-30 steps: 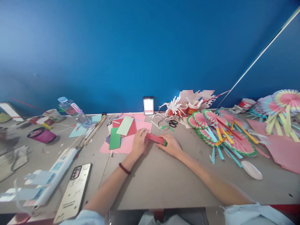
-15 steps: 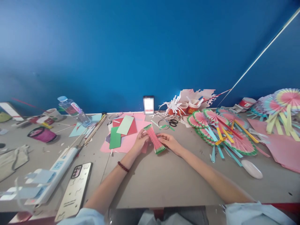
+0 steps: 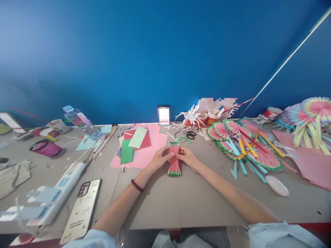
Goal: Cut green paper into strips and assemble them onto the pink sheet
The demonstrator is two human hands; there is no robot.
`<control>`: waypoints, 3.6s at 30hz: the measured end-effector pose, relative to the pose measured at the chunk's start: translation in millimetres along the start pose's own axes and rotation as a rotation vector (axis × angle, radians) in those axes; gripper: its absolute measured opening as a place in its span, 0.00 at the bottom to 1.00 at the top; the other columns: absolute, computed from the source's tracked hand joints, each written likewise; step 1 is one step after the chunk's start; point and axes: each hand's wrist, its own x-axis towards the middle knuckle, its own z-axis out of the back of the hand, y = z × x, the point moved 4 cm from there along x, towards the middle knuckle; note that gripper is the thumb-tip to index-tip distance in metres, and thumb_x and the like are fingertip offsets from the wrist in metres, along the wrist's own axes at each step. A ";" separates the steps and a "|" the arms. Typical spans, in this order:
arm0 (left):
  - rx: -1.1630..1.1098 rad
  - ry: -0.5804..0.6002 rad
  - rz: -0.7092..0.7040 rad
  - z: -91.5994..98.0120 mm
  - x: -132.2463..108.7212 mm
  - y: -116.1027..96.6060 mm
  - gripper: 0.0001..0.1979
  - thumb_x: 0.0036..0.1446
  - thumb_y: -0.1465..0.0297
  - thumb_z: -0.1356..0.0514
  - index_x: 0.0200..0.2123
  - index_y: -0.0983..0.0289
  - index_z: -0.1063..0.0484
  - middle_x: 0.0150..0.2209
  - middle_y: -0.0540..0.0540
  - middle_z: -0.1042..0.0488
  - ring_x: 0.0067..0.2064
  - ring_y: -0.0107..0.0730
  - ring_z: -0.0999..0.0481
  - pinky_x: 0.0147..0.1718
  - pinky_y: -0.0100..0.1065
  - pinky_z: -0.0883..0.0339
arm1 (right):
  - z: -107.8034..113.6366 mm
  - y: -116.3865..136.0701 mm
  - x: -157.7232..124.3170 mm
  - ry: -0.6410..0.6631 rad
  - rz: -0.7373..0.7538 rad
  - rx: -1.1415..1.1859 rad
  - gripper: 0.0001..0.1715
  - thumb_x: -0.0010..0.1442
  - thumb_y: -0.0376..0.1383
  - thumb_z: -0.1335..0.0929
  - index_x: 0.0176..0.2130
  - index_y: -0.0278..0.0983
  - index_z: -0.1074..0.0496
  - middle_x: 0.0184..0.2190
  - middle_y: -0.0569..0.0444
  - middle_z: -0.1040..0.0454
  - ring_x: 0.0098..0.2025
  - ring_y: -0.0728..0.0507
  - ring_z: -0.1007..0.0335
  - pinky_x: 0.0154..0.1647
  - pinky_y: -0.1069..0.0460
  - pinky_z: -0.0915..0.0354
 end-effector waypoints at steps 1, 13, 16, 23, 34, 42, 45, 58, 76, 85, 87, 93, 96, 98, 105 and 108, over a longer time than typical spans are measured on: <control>0.023 0.014 -0.003 -0.5 -0.1 0.5 0.25 0.45 0.61 0.28 0.45 0.67 0.25 0.35 0.56 0.22 0.33 0.32 0.24 0.30 0.32 0.31 | 0.7 0.5 0.2 -0.014 0.008 0.014 0.28 0.42 0.44 0.21 0.42 0.36 0.26 0.32 0.55 0.20 0.31 0.46 0.23 0.31 0.53 0.28; -0.060 -0.037 0.047 2.4 -0.4 -2.0 0.28 0.37 0.57 0.25 0.39 0.67 0.24 0.29 0.52 0.24 0.30 0.30 0.25 0.32 0.32 0.31 | 0.0 -1.9 -0.5 0.010 -0.107 0.094 0.25 0.41 0.46 0.21 0.37 0.35 0.22 0.31 0.52 0.17 0.32 0.44 0.20 0.39 0.50 0.26; -0.101 -0.068 0.074 3.7 -0.7 -2.3 0.29 0.35 0.57 0.24 0.39 0.68 0.24 0.30 0.52 0.23 0.30 0.30 0.24 0.32 0.32 0.30 | 2.8 -3.9 1.0 -0.012 -0.096 0.102 0.25 0.41 0.45 0.20 0.37 0.35 0.22 0.31 0.52 0.18 0.31 0.45 0.20 0.36 0.51 0.26; -0.136 -0.089 0.083 3.1 -0.8 -3.9 0.29 0.31 0.57 0.24 0.35 0.67 0.24 0.29 0.51 0.23 0.30 0.29 0.24 0.30 0.31 0.29 | 5.4 -6.0 2.4 -0.026 -0.077 0.093 0.22 0.44 0.44 0.21 0.36 0.35 0.23 0.31 0.52 0.18 0.31 0.45 0.21 0.36 0.51 0.27; -0.106 -0.079 0.058 3.4 -0.5 -1.8 0.26 0.35 0.57 0.25 0.37 0.66 0.23 0.30 0.52 0.22 0.29 0.29 0.24 0.30 0.31 0.28 | 2.8 -4.2 1.1 -0.019 -0.077 0.105 0.25 0.42 0.42 0.20 0.39 0.35 0.23 0.32 0.52 0.18 0.35 0.43 0.21 0.39 0.50 0.26; -0.001 -0.003 0.025 -3.1 -1.1 2.4 0.26 0.37 0.56 0.26 0.37 0.66 0.22 0.27 0.52 0.24 0.28 0.30 0.26 0.29 0.32 0.30 | 3.1 -3.5 -1.7 -0.088 -0.064 0.071 0.22 0.43 0.41 0.21 0.38 0.33 0.23 0.32 0.53 0.19 0.36 0.43 0.23 0.44 0.49 0.28; 0.013 0.004 0.017 -2.3 -1.0 4.4 0.27 0.37 0.56 0.26 0.38 0.66 0.22 0.27 0.51 0.24 0.29 0.30 0.26 0.30 0.32 0.30 | 3.8 -3.0 -1.7 -0.101 -0.064 0.075 0.22 0.43 0.42 0.21 0.36 0.34 0.23 0.32 0.53 0.19 0.35 0.43 0.23 0.43 0.48 0.28; 0.000 0.037 0.014 -2.3 -1.5 3.0 0.25 0.39 0.57 0.26 0.39 0.66 0.22 0.27 0.51 0.25 0.29 0.29 0.27 0.31 0.33 0.31 | 6.2 -7.3 1.8 -0.104 -0.081 0.086 0.23 0.39 0.43 0.20 0.35 0.35 0.22 0.31 0.54 0.19 0.34 0.44 0.22 0.45 0.47 0.27; 0.016 -0.026 -0.002 0.1 -3.2 -0.5 0.22 0.44 0.59 0.29 0.40 0.67 0.22 0.32 0.55 0.22 0.29 0.30 0.26 0.30 0.32 0.32 | 5.7 -5.8 0.7 -0.093 -0.058 0.085 0.24 0.43 0.44 0.21 0.38 0.35 0.22 0.38 0.48 0.18 0.40 0.40 0.21 0.47 0.45 0.28; -0.108 -0.119 -0.041 8.2 -0.5 3.7 0.19 0.46 0.59 0.29 0.38 0.64 0.26 0.39 0.55 0.23 0.33 0.30 0.23 0.31 0.29 0.30 | 3.1 -4.8 3.1 -0.033 -0.061 0.146 0.21 0.43 0.43 0.21 0.34 0.34 0.22 0.31 0.51 0.18 0.34 0.44 0.20 0.43 0.48 0.27; -0.098 -0.110 -0.035 6.2 -0.6 2.4 0.22 0.45 0.60 0.28 0.40 0.64 0.28 0.38 0.56 0.22 0.37 0.33 0.22 0.34 0.31 0.29 | 3.6 -5.8 3.7 -0.030 -0.057 0.147 0.23 0.41 0.45 0.21 0.34 0.34 0.21 0.30 0.52 0.18 0.32 0.44 0.21 0.42 0.49 0.27; -0.080 -0.064 0.005 -1.0 -0.7 -1.5 0.28 0.39 0.61 0.25 0.43 0.66 0.26 0.38 0.59 0.19 0.41 0.40 0.20 0.41 0.38 0.27 | 3.0 -5.7 2.3 0.000 -0.049 0.125 0.24 0.41 0.47 0.21 0.35 0.35 0.20 0.31 0.53 0.17 0.33 0.44 0.21 0.43 0.48 0.28; -0.090 -0.049 0.064 -2.9 -2.5 -2.0 0.28 0.38 0.59 0.25 0.41 0.67 0.25 0.36 0.59 0.18 0.37 0.41 0.19 0.38 0.38 0.26 | 1.7 -3.7 1.3 0.020 -0.040 0.109 0.23 0.42 0.48 0.21 0.35 0.35 0.19 0.31 0.53 0.18 0.34 0.43 0.21 0.45 0.47 0.29; -0.098 -0.047 0.085 -3.4 -3.9 -3.1 0.28 0.37 0.59 0.25 0.40 0.67 0.25 0.34 0.58 0.18 0.34 0.40 0.19 0.35 0.37 0.25 | 1.4 -3.4 1.4 0.028 -0.033 0.111 0.23 0.43 0.49 0.22 0.34 0.35 0.19 0.30 0.52 0.18 0.34 0.42 0.21 0.45 0.46 0.29; -0.131 -0.065 0.084 -2.4 -3.5 -3.3 0.29 0.35 0.58 0.24 0.39 0.67 0.25 0.31 0.56 0.18 0.32 0.38 0.19 0.31 0.33 0.26 | 4.3 -7.3 4.8 0.037 -0.026 0.130 0.25 0.43 0.53 0.23 0.33 0.36 0.20 0.30 0.52 0.18 0.35 0.42 0.22 0.45 0.45 0.29; -0.119 -0.068 0.083 -1.4 -2.7 -1.6 0.30 0.35 0.58 0.24 0.40 0.67 0.25 0.32 0.56 0.18 0.32 0.38 0.19 0.31 0.33 0.26 | 4.9 -7.9 5.2 0.037 -0.026 0.122 0.25 0.43 0.53 0.23 0.32 0.36 0.20 0.30 0.52 0.18 0.34 0.42 0.22 0.46 0.45 0.29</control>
